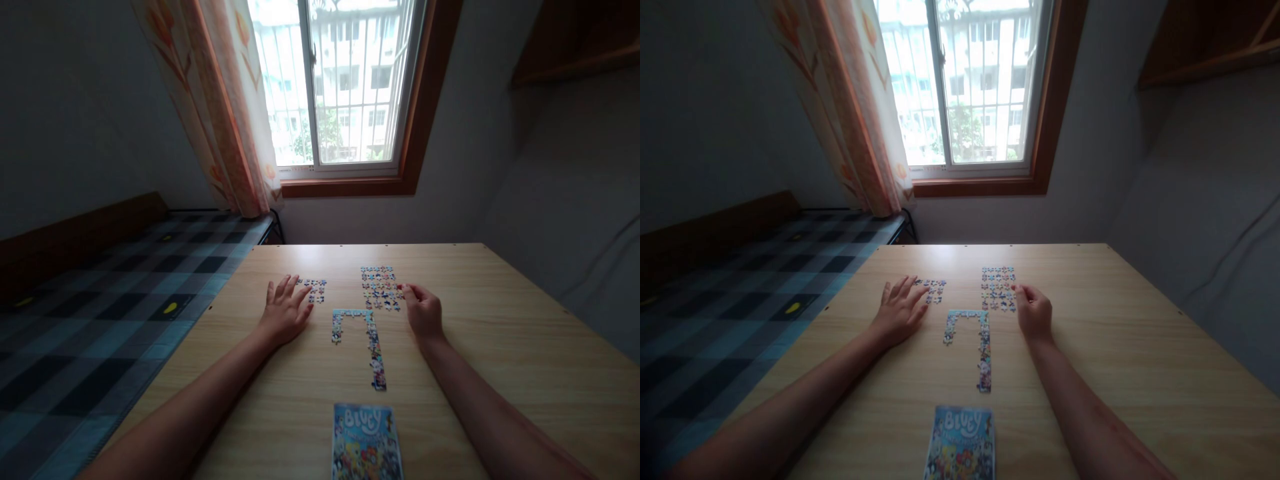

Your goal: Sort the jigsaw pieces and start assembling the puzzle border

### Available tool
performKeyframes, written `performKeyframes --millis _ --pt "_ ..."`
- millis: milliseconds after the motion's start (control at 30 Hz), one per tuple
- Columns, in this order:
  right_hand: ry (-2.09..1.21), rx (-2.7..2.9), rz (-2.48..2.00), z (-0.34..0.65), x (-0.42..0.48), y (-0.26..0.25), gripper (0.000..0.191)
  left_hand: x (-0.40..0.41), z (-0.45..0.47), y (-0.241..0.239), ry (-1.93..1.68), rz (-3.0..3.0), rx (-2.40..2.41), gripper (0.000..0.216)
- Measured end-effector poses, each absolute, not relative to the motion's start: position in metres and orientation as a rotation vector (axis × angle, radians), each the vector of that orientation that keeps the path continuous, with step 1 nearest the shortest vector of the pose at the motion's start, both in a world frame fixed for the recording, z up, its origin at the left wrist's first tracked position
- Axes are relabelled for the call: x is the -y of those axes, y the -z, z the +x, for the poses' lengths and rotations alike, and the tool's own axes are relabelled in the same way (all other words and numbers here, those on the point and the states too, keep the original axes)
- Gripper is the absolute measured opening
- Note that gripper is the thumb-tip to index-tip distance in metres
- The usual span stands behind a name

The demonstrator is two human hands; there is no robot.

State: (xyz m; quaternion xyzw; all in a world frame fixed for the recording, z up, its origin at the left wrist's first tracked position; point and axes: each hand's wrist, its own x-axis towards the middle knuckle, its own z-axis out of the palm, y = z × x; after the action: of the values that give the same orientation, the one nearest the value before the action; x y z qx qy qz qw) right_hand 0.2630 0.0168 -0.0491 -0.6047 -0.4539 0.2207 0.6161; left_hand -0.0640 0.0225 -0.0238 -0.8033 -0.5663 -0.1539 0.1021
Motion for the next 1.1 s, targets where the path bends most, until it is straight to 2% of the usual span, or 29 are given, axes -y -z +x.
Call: performKeyframes --millis 567,900,1100 --pt "-0.514 1.066 -1.363 0.263 -0.021 0.05 0.041 -0.04 -0.031 0.026 0.547 -2.56 1.498 0.039" --pt "-0.554 1.024 -1.306 0.265 -0.023 0.051 0.038 -0.015 -0.039 0.013 0.697 -2.633 1.257 0.034" --pt "-0.584 0.972 -1.273 0.267 -0.025 0.052 0.037 0.011 -0.037 0.018 0.768 -2.472 1.362 0.028"
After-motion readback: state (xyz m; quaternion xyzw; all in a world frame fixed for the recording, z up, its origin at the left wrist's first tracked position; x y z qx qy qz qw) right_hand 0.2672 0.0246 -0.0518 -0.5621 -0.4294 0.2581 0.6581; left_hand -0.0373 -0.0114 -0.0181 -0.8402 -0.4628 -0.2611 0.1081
